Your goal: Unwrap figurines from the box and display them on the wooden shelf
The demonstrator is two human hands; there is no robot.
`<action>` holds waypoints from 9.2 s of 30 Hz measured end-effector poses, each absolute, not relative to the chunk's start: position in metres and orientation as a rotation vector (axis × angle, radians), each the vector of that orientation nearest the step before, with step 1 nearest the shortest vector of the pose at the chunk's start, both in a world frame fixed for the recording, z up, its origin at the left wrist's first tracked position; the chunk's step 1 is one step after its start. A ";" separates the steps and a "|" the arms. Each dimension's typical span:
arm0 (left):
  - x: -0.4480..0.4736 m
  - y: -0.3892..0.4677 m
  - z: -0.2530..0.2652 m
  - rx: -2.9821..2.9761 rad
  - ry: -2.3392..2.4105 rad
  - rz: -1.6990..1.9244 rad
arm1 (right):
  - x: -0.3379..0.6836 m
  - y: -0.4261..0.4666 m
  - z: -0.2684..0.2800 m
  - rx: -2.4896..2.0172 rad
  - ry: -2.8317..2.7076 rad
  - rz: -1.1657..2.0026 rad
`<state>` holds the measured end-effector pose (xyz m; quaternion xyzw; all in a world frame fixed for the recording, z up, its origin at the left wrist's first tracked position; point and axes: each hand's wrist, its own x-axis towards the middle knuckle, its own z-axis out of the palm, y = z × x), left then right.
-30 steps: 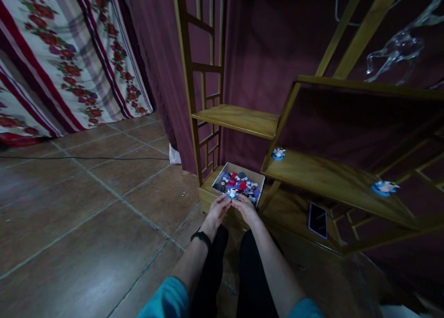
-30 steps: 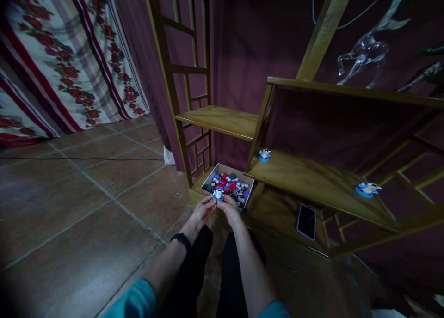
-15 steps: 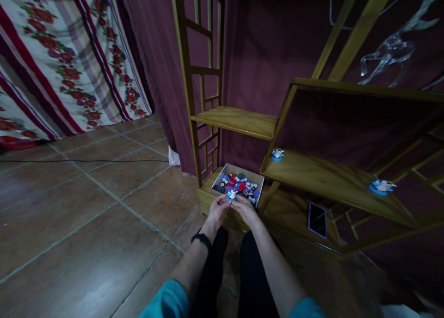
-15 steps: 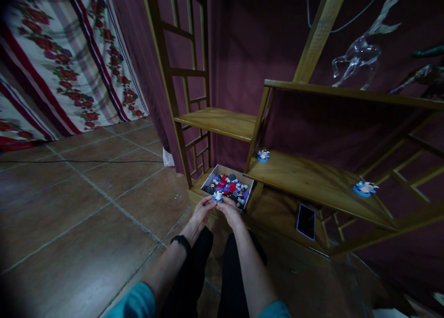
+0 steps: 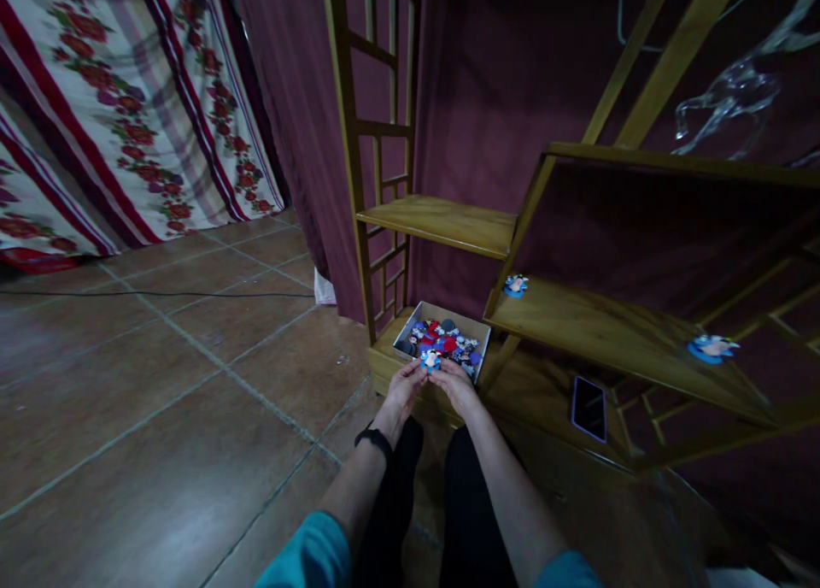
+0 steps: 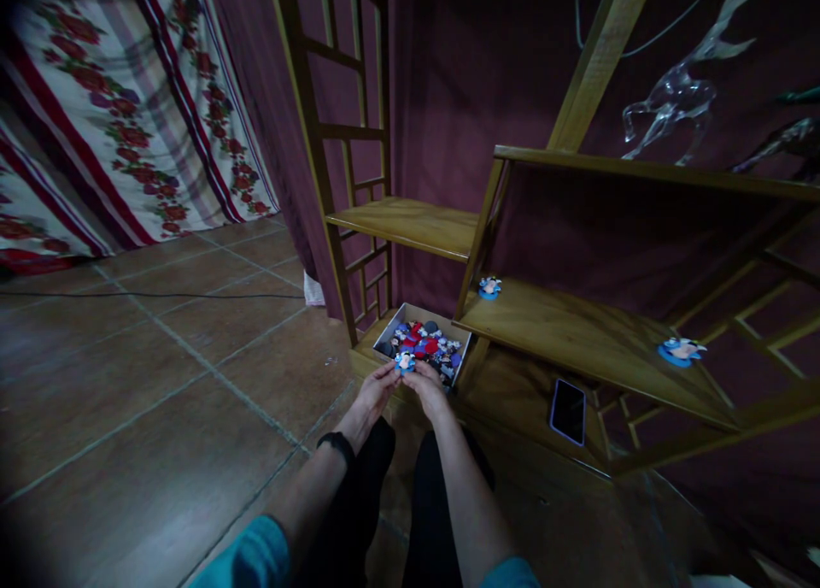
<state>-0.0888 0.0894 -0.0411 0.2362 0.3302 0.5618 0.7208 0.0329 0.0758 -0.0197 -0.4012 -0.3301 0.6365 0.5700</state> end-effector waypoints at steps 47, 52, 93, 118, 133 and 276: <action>-0.090 0.087 -0.035 0.484 0.808 1.257 | 0.031 0.080 -0.029 -1.002 -0.576 1.460; -0.090 0.087 -0.036 0.486 0.832 1.247 | 0.030 0.078 -0.027 -0.997 -0.613 1.465; -0.092 0.090 -0.037 0.430 0.742 1.220 | 0.030 0.079 -0.024 -0.931 -0.731 1.514; -0.088 0.088 -0.037 0.592 0.668 1.267 | 0.034 0.080 -0.026 -0.916 -0.703 1.544; -0.089 0.089 -0.038 0.519 0.719 1.257 | 0.033 0.080 -0.029 -1.001 -0.747 1.531; -0.048 0.063 -0.036 0.505 0.695 0.902 | 0.075 0.016 -0.049 -0.927 -0.583 1.249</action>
